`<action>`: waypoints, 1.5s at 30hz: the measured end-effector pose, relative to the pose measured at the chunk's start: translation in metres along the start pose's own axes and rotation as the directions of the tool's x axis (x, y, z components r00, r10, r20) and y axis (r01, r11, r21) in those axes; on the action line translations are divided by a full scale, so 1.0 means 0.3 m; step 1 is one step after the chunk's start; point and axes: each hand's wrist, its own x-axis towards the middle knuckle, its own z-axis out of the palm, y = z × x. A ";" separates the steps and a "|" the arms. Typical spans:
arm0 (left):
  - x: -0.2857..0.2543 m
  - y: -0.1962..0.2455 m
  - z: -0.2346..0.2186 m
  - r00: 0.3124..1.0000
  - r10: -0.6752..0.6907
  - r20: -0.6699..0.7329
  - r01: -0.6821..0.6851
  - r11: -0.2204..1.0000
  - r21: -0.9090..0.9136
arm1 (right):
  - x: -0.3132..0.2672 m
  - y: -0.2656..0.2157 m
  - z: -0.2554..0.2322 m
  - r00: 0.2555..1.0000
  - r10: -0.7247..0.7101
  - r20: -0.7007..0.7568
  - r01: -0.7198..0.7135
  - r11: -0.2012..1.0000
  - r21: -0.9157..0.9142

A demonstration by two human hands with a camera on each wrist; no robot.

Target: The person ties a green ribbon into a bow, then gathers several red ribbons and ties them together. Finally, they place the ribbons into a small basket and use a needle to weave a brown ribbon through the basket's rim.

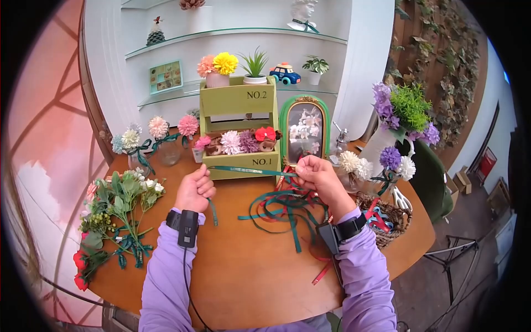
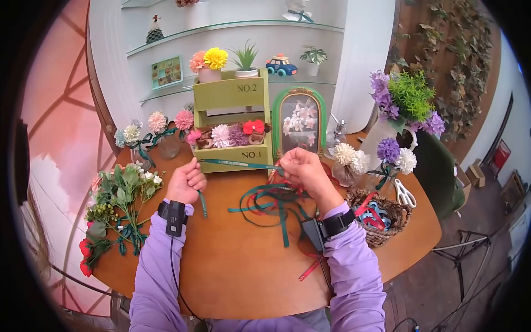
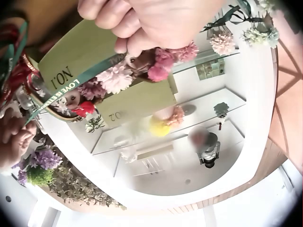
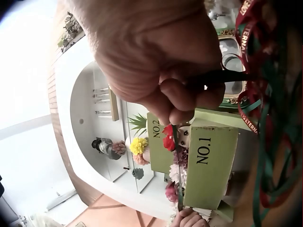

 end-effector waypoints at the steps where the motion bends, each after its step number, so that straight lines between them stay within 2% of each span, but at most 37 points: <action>1: 0.001 0.010 -0.011 0.998 0.015 -0.053 -0.014 1.000 0.020 | 0.000 -0.004 0.000 1.000 -0.001 -0.002 0.001 1.000 -0.002; 8: -0.003 0.075 -0.057 0.984 0.057 -0.169 -0.057 0.998 0.004 | -0.040 -0.117 -0.038 0.996 -0.061 -0.062 0.063 0.998 0.025; 10: -0.014 0.105 -0.056 0.987 0.047 -0.152 -0.046 0.999 0.007 | -0.060 -0.167 -0.059 0.993 -0.110 -0.050 0.116 0.984 0.135; 12: -0.023 0.134 -0.053 0.994 0.045 -0.098 -0.037 0.996 0.080 | -0.080 -0.215 -0.092 0.989 -0.132 -0.062 0.140 0.979 0.150; 14: -0.049 0.158 -0.030 0.996 0.063 -0.061 -0.057 0.993 0.105 | -0.095 -0.247 -0.132 0.973 -0.174 -0.154 0.202 0.959 0.199; 15: -0.061 0.168 -0.029 0.996 0.076 -0.042 -0.068 0.985 0.161 | -0.110 -0.261 -0.146 0.958 -0.178 -0.225 0.217 0.963 0.161; 18: -0.115 0.180 -0.021 0.996 0.078 -0.047 -0.063 0.963 0.261 | -0.139 -0.272 -0.204 0.958 -0.139 -0.251 0.174 0.977 0.124; 21: -0.173 0.219 -0.069 0.998 -0.055 -0.032 0.064 0.859 0.509 | -0.159 -0.255 -0.229 0.969 -0.104 -0.223 0.135 0.982 0.130; 23: -0.208 0.241 -0.099 0.995 -0.070 -0.067 0.096 0.819 0.566 | -0.174 -0.250 -0.218 0.981 -0.089 -0.173 0.112 0.985 0.128; 24: -0.227 0.255 -0.113 0.991 -0.097 -0.091 0.133 0.770 0.624 | -0.185 -0.253 -0.209 0.983 -0.093 -0.156 0.105 0.992 0.071; 25: -0.249 0.270 -0.122 0.991 -0.087 -0.106 0.134 0.773 0.620 | -0.202 -0.263 -0.198 0.992 -0.071 -0.103 0.076 0.996 0.044; 27: -0.291 0.295 -0.136 0.967 0.038 -0.254 0.192 0.550 0.813 | -0.230 -0.282 -0.175 0.999 -0.039 -0.037 0.040 0.999 0.018; 28: -0.309 0.303 -0.145 0.944 0.109 -0.310 0.239 0.419 0.876 | -0.242 -0.289 -0.165 1.000 0.002 -0.015 -0.004 0.991 -0.133; 29: -0.319 0.310 -0.171 0.933 0.183 -0.310 0.227 0.369 0.901 | -0.251 -0.290 -0.155 0.999 0.043 0.000 -0.041 0.958 -0.283; 30: -0.322 0.311 -0.207 0.930 0.182 -0.318 0.234 0.373 0.898 | -0.261 -0.286 -0.142 0.999 0.050 0.005 -0.047 0.958 -0.282; 31: -0.316 0.311 -0.247 0.926 0.251 -0.282 0.209 0.283 0.936 | -0.274 -0.280 -0.128 0.975 0.175 0.139 -0.102 0.903 -0.418; 32: -0.307 0.312 -0.284 0.920 0.313 -0.237 0.184 0.188 0.965 | -0.285 -0.274 -0.115 0.917 0.310 0.249 -0.129 0.824 -0.552; 33: -0.302 0.318 -0.317 0.923 0.320 -0.215 0.181 0.133 0.974 | -0.289 -0.262 -0.105 0.873 0.414 0.258 -0.137 0.715 -0.685; 34: -0.305 0.313 -0.312 0.923 0.317 -0.216 0.182 0.136 0.974 | -0.295 -0.250 -0.082 0.853 0.465 0.236 -0.167 0.672 -0.722; 36: -0.308 0.304 -0.281 0.940 0.269 -0.210 0.222 -0.013 0.975 | -0.304 -0.210 -0.035 0.895 0.378 0.235 -0.052 0.613 -0.788; 37: -0.304 0.296 -0.273 0.941 0.267 -0.210 0.221 -0.012 0.975 | -0.294 -0.201 -0.008 0.895 0.380 0.233 -0.054 0.612 -0.789; 39: -0.298 0.274 -0.258 0.933 0.322 -0.161 0.234 -0.205 0.950 | -0.270 -0.180 0.046 0.948 0.272 0.166 0.025 0.457 -0.889; 40: -0.308 0.253 -0.231 0.934 0.319 -0.162 0.235 -0.204 0.950 | -0.260 -0.157 0.074 0.947 0.275 0.165 0.023 0.456 -0.890; 42: -0.336 0.211 -0.155 0.825 0.542 0.158 0.226 -0.573 0.787 | -0.238 -0.091 0.128 0.920 0.241 0.310 0.176 0.454 -0.873; 43: -0.332 0.201 -0.138 0.825 0.543 0.157 0.228 -0.575 0.786 | -0.231 -0.038 0.147 0.917 0.134 0.375 0.286 0.433 -0.855; 44: -0.328 0.194 -0.124 0.825 0.527 0.205 0.152 -0.557 0.816 | -0.233 -0.003 0.176 0.898 0.027 0.439 0.392 0.401 -0.828; 45: -0.323 0.186 -0.109 0.820 0.512 0.255 0.075 -0.537 0.840 | -0.239 0.006 0.200 0.898 0.083 0.432 0.382 0.341 -0.859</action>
